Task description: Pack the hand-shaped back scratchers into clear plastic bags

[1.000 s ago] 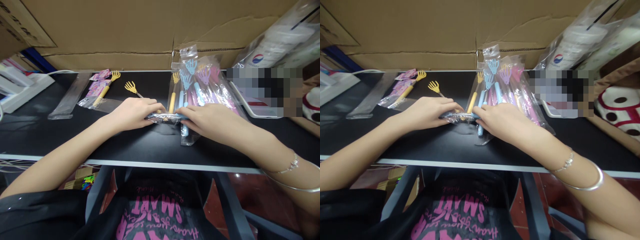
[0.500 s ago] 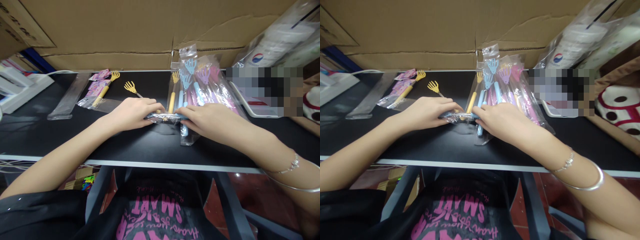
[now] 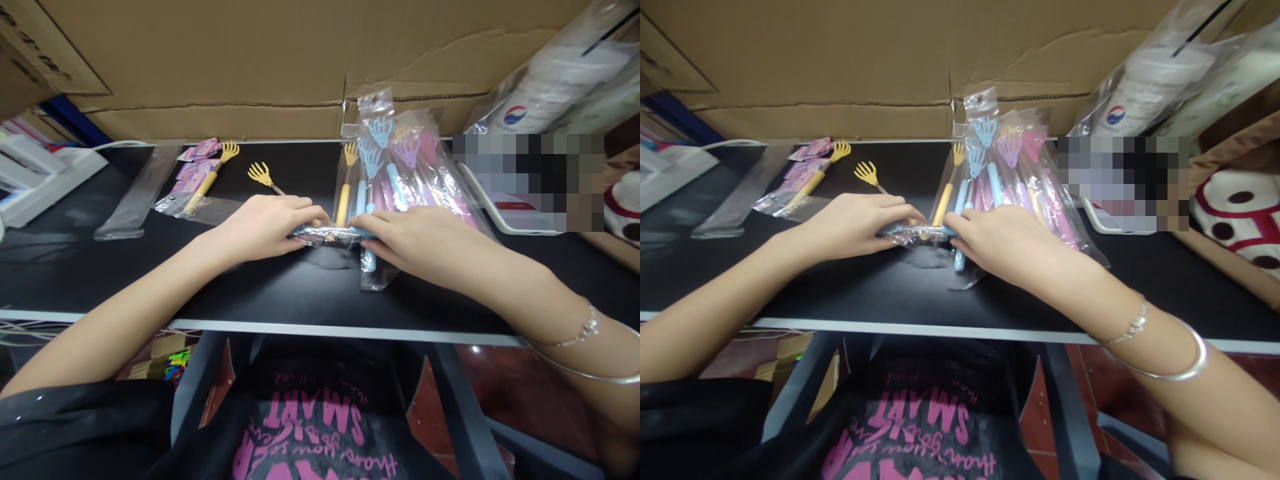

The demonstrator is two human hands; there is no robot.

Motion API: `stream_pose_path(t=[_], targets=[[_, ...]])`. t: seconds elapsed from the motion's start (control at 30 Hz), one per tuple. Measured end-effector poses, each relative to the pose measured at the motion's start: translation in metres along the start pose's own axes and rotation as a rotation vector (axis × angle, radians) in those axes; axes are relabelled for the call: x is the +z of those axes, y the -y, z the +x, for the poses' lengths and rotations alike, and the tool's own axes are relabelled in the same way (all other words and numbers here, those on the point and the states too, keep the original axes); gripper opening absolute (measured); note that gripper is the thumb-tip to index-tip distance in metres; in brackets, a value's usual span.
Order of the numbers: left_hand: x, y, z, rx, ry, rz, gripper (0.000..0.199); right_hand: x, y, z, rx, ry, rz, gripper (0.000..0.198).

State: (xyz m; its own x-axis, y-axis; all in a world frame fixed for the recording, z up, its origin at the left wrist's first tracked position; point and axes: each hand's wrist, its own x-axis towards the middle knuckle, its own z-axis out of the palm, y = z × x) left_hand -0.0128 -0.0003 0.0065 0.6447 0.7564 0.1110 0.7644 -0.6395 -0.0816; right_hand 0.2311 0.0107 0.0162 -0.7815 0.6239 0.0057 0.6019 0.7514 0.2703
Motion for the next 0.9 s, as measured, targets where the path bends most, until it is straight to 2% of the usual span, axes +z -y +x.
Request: stream_pose_path(t=[0.9], targets=[[-0.0006, -0.0003, 0.0000, -0.008, 0.014, 0.000, 0.030, 0.0009, -0.0013, -0.0005, -0.009, -0.019, 0.007, 0.029]])
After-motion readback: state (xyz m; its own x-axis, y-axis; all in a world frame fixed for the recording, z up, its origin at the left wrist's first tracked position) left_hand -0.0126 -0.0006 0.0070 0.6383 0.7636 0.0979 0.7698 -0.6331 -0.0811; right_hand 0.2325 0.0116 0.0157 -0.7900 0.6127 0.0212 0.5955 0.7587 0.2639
